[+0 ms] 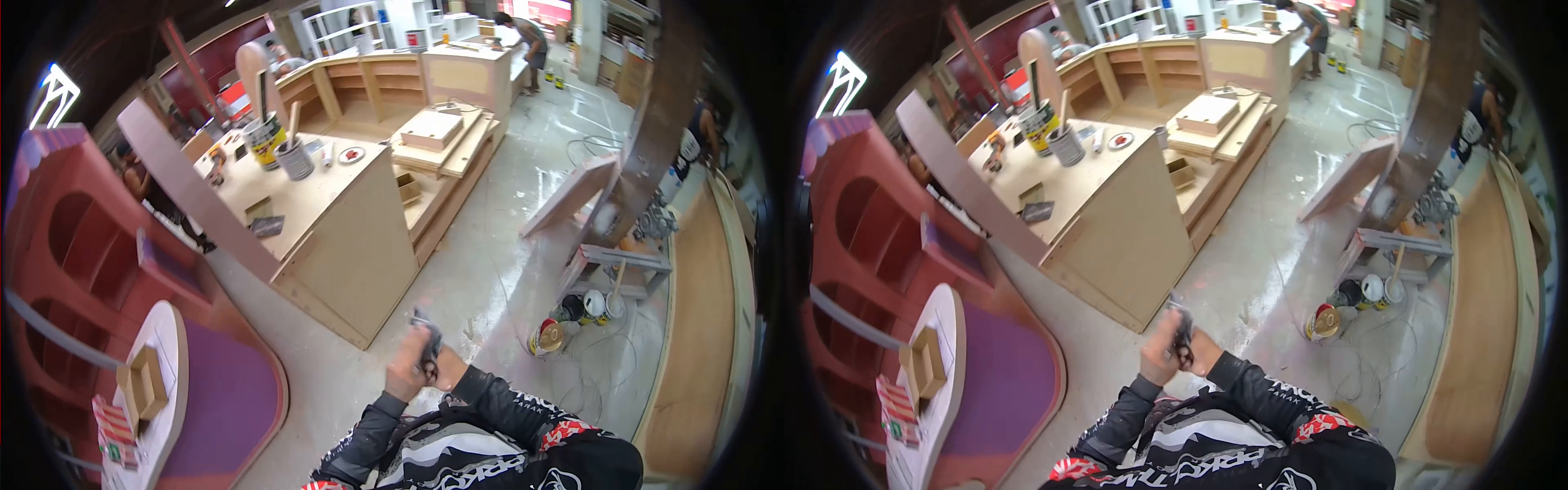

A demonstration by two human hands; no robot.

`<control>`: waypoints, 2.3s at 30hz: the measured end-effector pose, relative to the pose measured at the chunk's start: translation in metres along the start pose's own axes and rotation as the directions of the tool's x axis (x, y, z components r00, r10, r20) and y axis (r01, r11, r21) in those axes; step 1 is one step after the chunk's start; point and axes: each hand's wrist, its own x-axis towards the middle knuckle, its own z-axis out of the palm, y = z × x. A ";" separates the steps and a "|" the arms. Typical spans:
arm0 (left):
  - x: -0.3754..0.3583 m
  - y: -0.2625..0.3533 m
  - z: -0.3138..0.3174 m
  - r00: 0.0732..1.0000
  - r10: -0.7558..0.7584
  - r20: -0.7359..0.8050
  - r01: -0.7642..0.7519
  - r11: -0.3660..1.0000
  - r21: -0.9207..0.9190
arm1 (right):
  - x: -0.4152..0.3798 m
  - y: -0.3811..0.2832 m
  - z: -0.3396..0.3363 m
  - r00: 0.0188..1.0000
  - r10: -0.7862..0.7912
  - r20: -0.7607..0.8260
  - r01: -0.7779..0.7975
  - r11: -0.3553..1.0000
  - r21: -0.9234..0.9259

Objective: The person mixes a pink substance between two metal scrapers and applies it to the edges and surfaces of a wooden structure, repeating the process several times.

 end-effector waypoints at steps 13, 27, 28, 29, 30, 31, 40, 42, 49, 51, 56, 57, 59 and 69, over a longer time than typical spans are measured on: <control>0.009 -0.057 -0.020 0.816 -0.571 -0.090 0.550 0.814 -0.187 | -0.022 0.006 0.007 0.983 -0.018 -0.182 -0.014 0.985 -0.175; 0.012 -0.012 -0.023 0.890 -0.421 -0.177 0.421 0.906 -0.040 | -0.019 -0.006 0.033 0.614 -0.749 0.251 0.562 0.191 -0.805; 0.015 -0.013 -0.032 0.831 -0.519 -0.200 0.516 0.854 -0.070 | -0.016 0.003 0.031 0.609 -0.763 0.217 0.560 0.219 -0.799; 0.013 -0.016 -0.036 0.842 -0.514 -0.166 0.512 0.857 -0.054 | -0.011 0.009 0.031 0.584 -0.781 0.222 0.573 0.202 -0.795; 0.012 -0.019 -0.039 0.878 -0.424 -0.219 0.428 0.903 -0.035 | -0.006 0.013 0.028 0.558 -0.798 0.228 0.585 0.183 -0.790; 0.011 -0.022 -0.041 0.903 -0.328 -0.277 0.337 0.941 -0.015 | 0.004 0.008 0.023 0.617 -0.768 0.172 0.526 0.240 -0.816; -0.034 -0.019 -0.018 0.961 -0.131 -0.244 0.140 0.990 0.019 | 0.032 -0.030 0.018 0.999 0.022 -0.046 -0.004 0.930 0.368; -0.035 -0.021 -0.022 0.963 -0.119 -0.241 0.125 0.992 0.010 | 0.036 -0.020 0.029 0.997 0.072 0.031 -0.078 0.917 0.392; -0.022 -0.056 -0.061 0.991 0.130 0.043 -0.136 0.974 0.181 | 0.083 0.020 0.068 0.965 0.252 0.073 -0.261 0.948 0.179; -0.015 -0.086 -0.080 0.984 -0.177 -0.033 0.179 0.978 0.103 | 0.069 0.034 0.075 0.952 0.276 0.133 -0.286 0.957 0.056; 0.008 -0.126 -0.128 0.949 -0.188 -0.252 0.192 0.981 -0.009 | 0.115 0.014 0.094 0.951 0.274 0.143 -0.302 0.922 0.243; 0.000 -0.134 -0.133 0.980 -0.045 -0.193 0.051 0.998 0.031 | 0.128 0.009 0.105 0.971 0.189 0.143 -0.231 0.891 0.392; -0.015 -0.141 -0.145 0.997 -0.003 -0.071 0.003 1.000 -0.008 | 0.143 0.029 0.140 0.985 0.167 0.047 -0.174 0.957 0.234; -0.063 -0.231 -0.253 0.954 -0.272 -0.124 0.259 0.959 -0.112 | 0.203 0.141 0.189 0.972 0.237 0.005 -0.210 0.853 0.477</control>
